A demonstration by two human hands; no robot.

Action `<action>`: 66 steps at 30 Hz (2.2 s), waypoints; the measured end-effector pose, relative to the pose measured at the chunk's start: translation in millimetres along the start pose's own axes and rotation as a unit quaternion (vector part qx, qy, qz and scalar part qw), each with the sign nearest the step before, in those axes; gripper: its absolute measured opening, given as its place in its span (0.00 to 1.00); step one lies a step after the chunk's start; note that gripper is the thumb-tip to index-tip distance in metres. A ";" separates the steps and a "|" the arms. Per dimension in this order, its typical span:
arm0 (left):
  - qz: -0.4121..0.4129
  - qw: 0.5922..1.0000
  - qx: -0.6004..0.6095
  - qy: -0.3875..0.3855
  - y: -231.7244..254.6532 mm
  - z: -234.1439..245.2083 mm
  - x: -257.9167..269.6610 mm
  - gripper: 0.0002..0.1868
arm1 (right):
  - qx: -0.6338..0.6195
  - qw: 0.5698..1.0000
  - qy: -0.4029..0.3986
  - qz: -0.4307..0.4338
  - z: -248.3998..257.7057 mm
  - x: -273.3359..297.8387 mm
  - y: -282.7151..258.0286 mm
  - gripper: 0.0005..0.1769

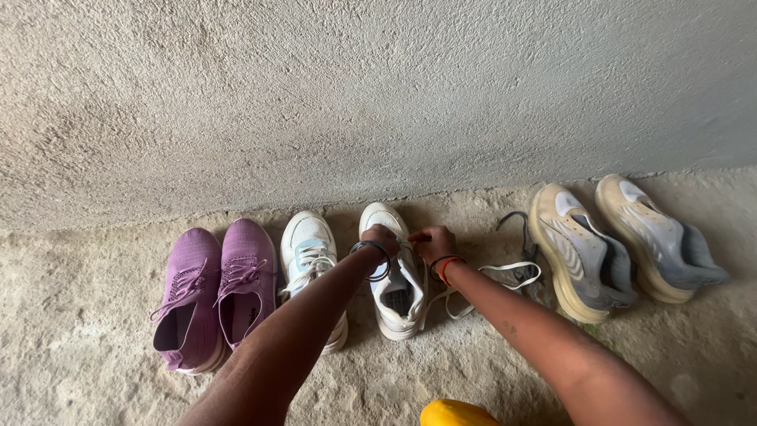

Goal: The person kneels on a concrete floor beside a wall where several pairs of sneakers are lined up. They pull the laces out of a white sneaker, then thread the lace back through the eyelets by hand and work the lace through the shoe, repeating the process on the shoes in the row.

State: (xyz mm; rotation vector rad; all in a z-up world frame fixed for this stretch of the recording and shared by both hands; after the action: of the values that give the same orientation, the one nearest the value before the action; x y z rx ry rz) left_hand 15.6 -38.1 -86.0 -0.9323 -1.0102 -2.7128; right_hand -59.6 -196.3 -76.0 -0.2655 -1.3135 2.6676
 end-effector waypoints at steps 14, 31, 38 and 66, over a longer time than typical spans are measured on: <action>-0.002 0.998 0.000 0.061 -0.8 11.1 29.4 0.17 | -0.010 0.999 -0.022 0.025 0.1 -9.2 -5.0 0.09; -0.106 0.978 0.053 0.173 -1.0 16.8 62.8 0.14 | 0.017 0.983 -0.014 0.183 -2.9 -15.7 -18.9 0.18; -0.091 0.973 0.044 0.209 2.5 17.5 76.9 0.11 | -0.010 0.987 -0.025 0.157 -2.1 -16.5 -22.8 0.27; -0.193 0.959 0.011 0.209 -3.5 21.7 87.6 0.06 | -0.096 0.993 -0.035 0.060 0.6 -31.9 0.7 0.19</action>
State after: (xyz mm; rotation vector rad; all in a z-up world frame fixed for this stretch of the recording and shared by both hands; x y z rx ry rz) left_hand -45.0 -11.9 -24.5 -0.1395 -1.2218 -3.0009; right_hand -28.8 -204.0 -73.3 -0.2835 -1.6276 2.6714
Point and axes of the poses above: each hand's wrist, its own x-axis away from the middle knuckle, its own z-axis out of the back of the hand, y = z × x, the point moved 4 cm from there along -x, towards the middle knuckle, and after that the axes turned 15 degrees about z, right-handed, at the moved point
